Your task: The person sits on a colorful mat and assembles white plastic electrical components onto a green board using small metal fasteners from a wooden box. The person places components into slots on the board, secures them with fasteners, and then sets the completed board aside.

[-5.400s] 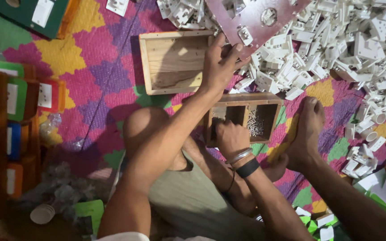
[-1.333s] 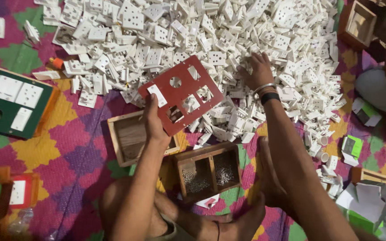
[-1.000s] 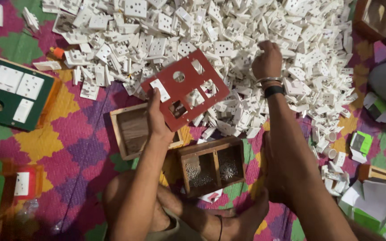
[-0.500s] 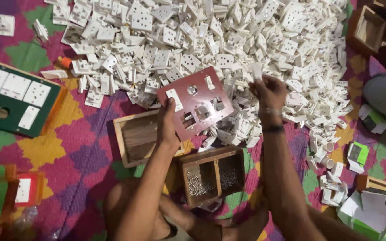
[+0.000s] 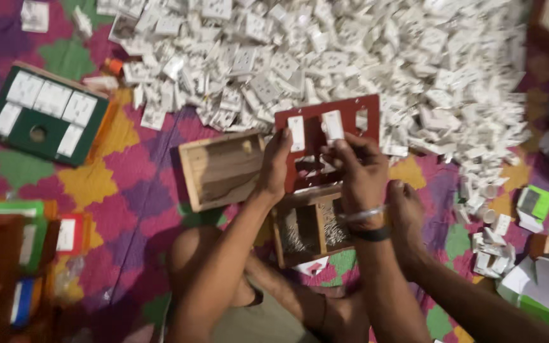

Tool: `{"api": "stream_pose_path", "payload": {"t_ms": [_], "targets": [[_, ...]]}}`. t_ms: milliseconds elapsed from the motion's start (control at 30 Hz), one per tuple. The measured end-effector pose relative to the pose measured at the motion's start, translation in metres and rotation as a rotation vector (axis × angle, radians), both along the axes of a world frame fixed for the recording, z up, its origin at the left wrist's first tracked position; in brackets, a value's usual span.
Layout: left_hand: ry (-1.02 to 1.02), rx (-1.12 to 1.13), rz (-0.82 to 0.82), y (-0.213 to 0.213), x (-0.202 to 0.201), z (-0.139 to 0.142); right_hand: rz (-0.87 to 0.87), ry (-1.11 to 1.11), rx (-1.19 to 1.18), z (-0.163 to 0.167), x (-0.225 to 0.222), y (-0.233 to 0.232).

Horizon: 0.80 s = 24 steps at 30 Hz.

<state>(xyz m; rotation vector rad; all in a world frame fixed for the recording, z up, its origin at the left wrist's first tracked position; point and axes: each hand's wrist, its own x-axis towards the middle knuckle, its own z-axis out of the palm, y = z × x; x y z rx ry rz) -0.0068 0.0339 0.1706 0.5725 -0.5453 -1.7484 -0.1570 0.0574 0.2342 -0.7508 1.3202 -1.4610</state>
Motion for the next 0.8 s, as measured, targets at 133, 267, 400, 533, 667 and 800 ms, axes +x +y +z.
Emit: {"api": "stream_pose_path", "payload": {"t_ms": [133, 267, 400, 533, 667, 800], "targets": [[-0.11, 0.009, 0.053, 0.001, -0.002, 0.013, -0.117, -0.022, -0.07, 0.003, -0.006, -0.006], [-0.113, 0.044, 0.0, 0.003, 0.005, 0.008, -0.114, 0.042, -0.019, -0.004, -0.048, -0.014], [-0.056, 0.006, -0.008, 0.004, 0.002, 0.0, -0.073, 0.19, 0.018, -0.027, -0.072, -0.025], [-0.235, 0.094, 0.105, 0.001, -0.002, 0.003, 0.006, 0.272, 0.156, -0.025, -0.078, -0.029], [-0.087, 0.3, 0.096, 0.001, -0.006, 0.001, 0.045, 0.565, 0.036, 0.008, -0.08, -0.017], [-0.093, 0.313, 0.015, 0.01, -0.005, -0.025, 0.008, 1.119, -0.156, 0.033, -0.082, 0.0]]}}
